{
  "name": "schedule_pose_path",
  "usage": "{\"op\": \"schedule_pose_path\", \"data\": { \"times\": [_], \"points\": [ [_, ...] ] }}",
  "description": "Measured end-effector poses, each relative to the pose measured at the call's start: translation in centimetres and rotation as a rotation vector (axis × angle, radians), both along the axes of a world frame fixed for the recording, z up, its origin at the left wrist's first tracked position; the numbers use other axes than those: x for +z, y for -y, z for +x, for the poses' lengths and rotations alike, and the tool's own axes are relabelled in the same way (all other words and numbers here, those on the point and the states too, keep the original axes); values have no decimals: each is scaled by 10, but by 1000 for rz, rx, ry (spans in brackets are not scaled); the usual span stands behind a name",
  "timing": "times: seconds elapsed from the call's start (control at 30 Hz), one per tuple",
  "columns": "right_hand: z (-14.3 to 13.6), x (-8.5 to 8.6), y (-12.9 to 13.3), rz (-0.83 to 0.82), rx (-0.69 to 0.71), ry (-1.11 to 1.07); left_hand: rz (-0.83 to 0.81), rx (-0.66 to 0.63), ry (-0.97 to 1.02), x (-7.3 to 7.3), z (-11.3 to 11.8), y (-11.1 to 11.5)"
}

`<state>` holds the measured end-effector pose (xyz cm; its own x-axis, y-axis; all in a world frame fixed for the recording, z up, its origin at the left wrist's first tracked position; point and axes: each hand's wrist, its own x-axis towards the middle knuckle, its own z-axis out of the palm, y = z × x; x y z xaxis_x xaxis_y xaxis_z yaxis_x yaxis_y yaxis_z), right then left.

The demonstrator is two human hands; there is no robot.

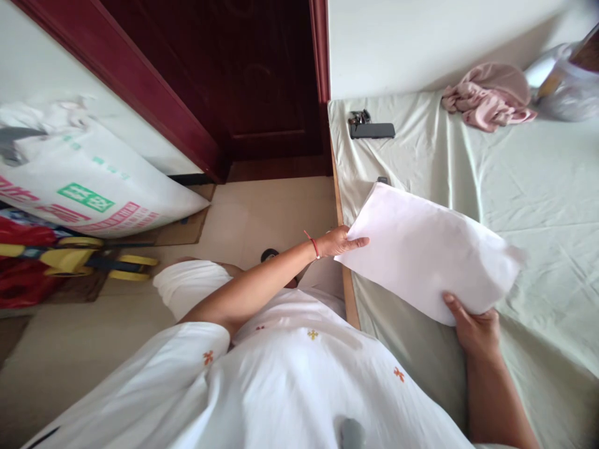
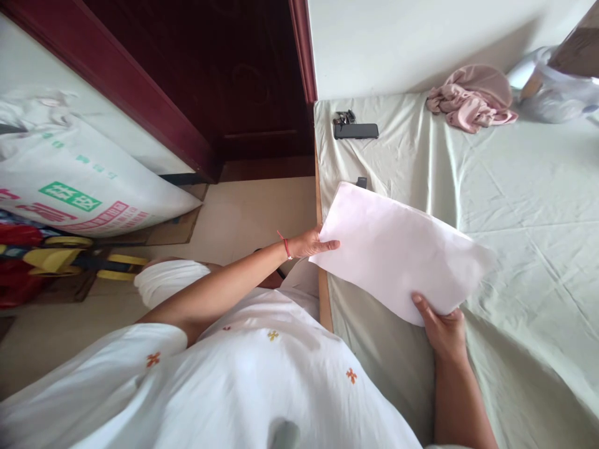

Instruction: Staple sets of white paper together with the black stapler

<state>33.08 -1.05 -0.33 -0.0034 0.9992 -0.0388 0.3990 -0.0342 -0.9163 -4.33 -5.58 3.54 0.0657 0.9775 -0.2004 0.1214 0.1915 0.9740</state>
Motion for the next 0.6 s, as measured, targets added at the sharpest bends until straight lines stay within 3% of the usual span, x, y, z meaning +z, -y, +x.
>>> {"op": "schedule_pose_path", "data": {
  "times": [0.1,0.37,0.6],
  "points": [
    [3,-3,-1,-10,15,-7,-15,-27,-10,1,1,1],
    [2,-1,-3,-67,81,17,-5,66,3,-4,-7,6],
    [0,-9,-1,222,-53,-112,119,21,-1,5,-12,19]
  ]
}}
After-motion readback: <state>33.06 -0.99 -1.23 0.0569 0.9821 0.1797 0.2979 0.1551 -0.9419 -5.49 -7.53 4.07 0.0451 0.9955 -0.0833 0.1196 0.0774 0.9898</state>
